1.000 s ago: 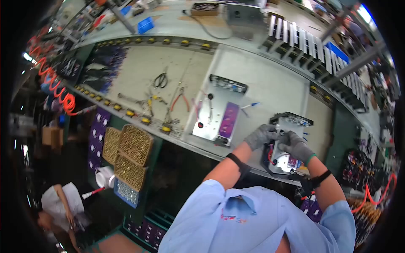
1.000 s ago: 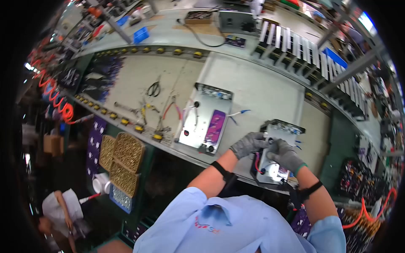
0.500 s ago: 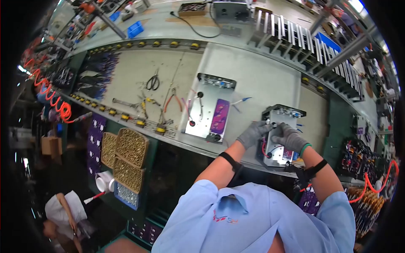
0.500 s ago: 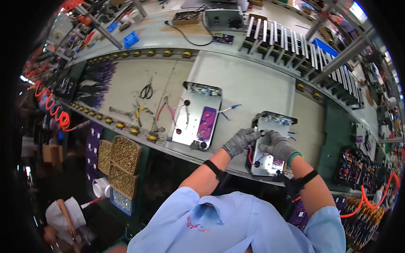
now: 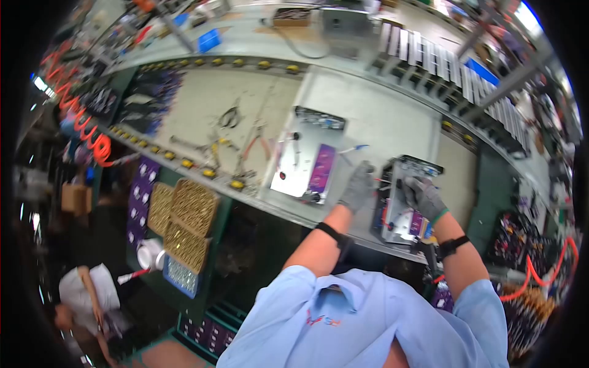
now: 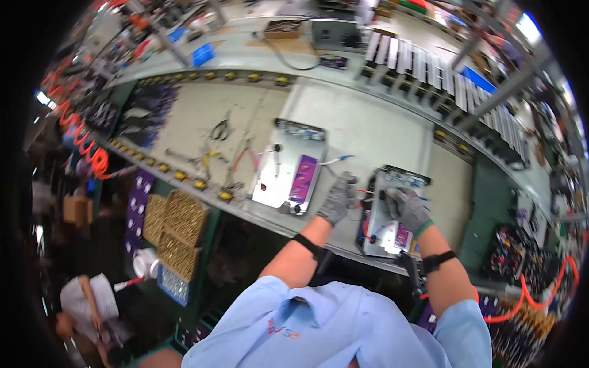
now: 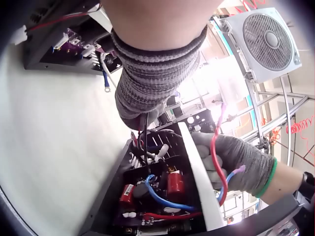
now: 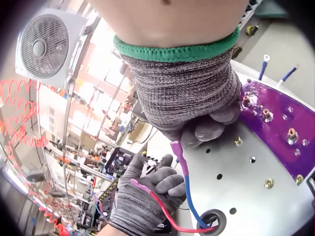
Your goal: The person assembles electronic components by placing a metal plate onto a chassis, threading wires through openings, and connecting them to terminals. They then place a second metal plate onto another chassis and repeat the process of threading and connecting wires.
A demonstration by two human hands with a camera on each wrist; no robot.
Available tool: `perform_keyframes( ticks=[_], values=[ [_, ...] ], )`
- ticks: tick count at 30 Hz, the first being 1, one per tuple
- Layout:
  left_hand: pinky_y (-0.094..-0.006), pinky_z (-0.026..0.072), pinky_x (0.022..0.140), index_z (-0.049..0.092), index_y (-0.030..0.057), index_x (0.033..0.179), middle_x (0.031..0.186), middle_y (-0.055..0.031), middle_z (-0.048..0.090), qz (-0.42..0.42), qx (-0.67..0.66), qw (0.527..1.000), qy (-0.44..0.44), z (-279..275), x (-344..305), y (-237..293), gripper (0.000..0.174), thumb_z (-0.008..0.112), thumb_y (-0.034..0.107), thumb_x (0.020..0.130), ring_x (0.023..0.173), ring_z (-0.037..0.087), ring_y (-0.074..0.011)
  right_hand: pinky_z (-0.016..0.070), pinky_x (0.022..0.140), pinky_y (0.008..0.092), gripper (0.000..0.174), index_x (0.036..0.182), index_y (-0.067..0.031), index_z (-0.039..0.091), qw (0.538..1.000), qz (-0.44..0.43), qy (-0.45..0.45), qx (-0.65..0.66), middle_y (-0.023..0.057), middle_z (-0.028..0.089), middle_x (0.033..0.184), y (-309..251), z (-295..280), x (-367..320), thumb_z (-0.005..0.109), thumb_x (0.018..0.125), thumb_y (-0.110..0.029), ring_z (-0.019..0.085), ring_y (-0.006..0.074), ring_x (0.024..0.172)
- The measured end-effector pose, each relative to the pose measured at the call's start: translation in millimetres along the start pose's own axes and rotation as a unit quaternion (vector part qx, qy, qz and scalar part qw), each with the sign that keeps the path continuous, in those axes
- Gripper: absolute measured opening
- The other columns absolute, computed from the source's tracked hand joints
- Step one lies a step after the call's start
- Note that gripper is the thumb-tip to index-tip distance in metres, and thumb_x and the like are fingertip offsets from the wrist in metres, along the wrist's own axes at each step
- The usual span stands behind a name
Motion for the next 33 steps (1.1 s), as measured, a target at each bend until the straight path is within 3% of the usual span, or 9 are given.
perform_keyframes(
  ticks=[3,5,8,12,16,21,23,28,33],
  values=[
    [-0.029,0.0256,0.038,0.057,0.0165,0.087,0.052,0.0056,0.035,-0.016,0.039,0.999,-0.028,-8.3,9.9,-3.4,0.021,0.052,0.035,0.095,0.039,0.031,-0.0092,0.0389,0.043,0.0284,0.033,0.078,-0.0095,0.06,0.972,0.023,0.022,0.233,0.0004,0.053,0.058,2.9,-12.6,-14.0,0.063,0.095,-0.037,0.049,0.0127,0.046],
    [-0.0297,0.028,0.039,0.054,0.0164,0.084,0.054,0.0054,0.036,-0.035,0.053,0.998,-0.023,-4.1,2.1,3.1,0.014,0.058,0.026,0.094,0.042,0.033,-0.0092,0.041,0.042,0.0279,0.034,0.077,-0.0107,0.057,0.969,-0.006,0.015,0.245,0.0013,0.054,0.058,-5.2,-25.4,-20.9,0.063,0.095,-0.038,0.051,0.0128,0.045],
    [-0.0275,0.0337,0.044,0.056,0.0138,0.085,0.058,0.0054,0.042,0.008,0.108,0.991,-0.076,-2.3,-0.9,5.4,0.018,0.06,0.027,0.097,0.046,0.04,-0.0088,0.0479,0.052,0.0264,0.032,0.087,-0.0076,0.064,0.995,-0.065,0.057,-0.04,0.0025,0.061,0.067,-32.1,-16.9,-39.1,0.066,0.095,-0.039,0.057,0.0115,0.054],
    [-0.0232,0.0404,0.05,0.063,0.0073,0.094,0.068,0.0012,0.058,0.042,0.25,0.961,-0.11,9.2,-18.9,15.0,0.019,0.064,0.025,0.097,0.055,0.051,-0.0076,0.0499,0.062,0.0249,0.031,0.103,-0.0033,0.071,0.992,-0.124,0.008,-0.004,0.0032,0.068,0.08,-37.4,-8.6,-33.6,0.067,0.094,-0.033,0.058,0.0077,0.064],
    [-0.0225,0.0429,0.053,0.069,0.0039,0.092,0.073,-0.0033,0.066,0.077,0.338,0.932,-0.106,16.7,-18.0,20.2,0.017,0.07,0.021,0.093,0.058,0.054,-0.0068,0.0502,0.062,0.0252,0.028,0.096,-0.0025,0.071,0.997,-0.071,-0.023,0.018,0.0025,0.068,0.079,0.9,-10.6,-29.3,0.068,0.093,-0.03,0.056,0.0078,0.064],
    [-0.0269,0.0487,0.059,0.071,-0.0004,0.09,0.075,-0.0051,0.069,0.073,0.428,0.899,-0.061,25.8,-8.5,26.0,0.021,0.076,0.02,0.085,0.064,0.06,-0.0117,0.0482,0.062,0.029,0.027,0.089,0.0013,0.069,0.982,-0.064,-0.006,-0.178,0.0019,0.062,0.072,26.7,-6.5,-22.3,0.068,0.091,-0.026,0.054,0.0111,0.064],
    [-0.0297,0.0525,0.069,0.071,-0.003,0.096,0.08,-0.0063,0.071,0.128,0.594,0.79,-0.081,27.9,-8.2,29.1,0.027,0.077,0.02,0.083,0.072,0.064,-0.0157,0.0485,0.063,0.0308,0.026,0.088,0.0012,0.068,0.979,-0.061,-0.027,-0.193,0.0025,0.061,0.071,34.3,-6.4,-16.6,0.068,0.092,-0.025,0.054,0.0125,0.065],
    [-0.0312,0.0522,0.088,0.067,-0.0052,0.116,0.1,-0.0105,0.073,0.078,0.414,0.872,-0.251,25.2,-9.0,20.3,0.044,0.072,0.026,0.086,0.094,0.067,-0.0184,0.049,0.069,0.0321,0.025,0.086,0.0012,0.067,0.988,-0.062,-0.036,-0.137,0.0049,0.063,0.077,26.1,-0.8,-25.1,0.064,0.094,-0.023,0.056,0.0139,0.073],
    [-0.0223,0.0426,0.061,0.069,0.0013,0.113,0.087,-0.002,0.068,0.006,0.338,0.913,-0.228,13.1,-2.3,7.1,0.04,0.071,0.032,0.088,0.068,0.052,-0.0066,0.048,0.067,0.031,0.019,0.091,-0.0004,0.068,0.987,-0.055,-0.042,-0.147,0.0016,0.062,0.077,38.4,-8.3,-20.1,0.068,0.092,-0.019,0.055,0.0118,0.072]
  ],
)
Point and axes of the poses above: each hand's wrist, its own x-axis towards the middle knuckle, its own z-axis out of the palm, y = z × x, the point moved 4 cm from there along x, towards the middle knuckle
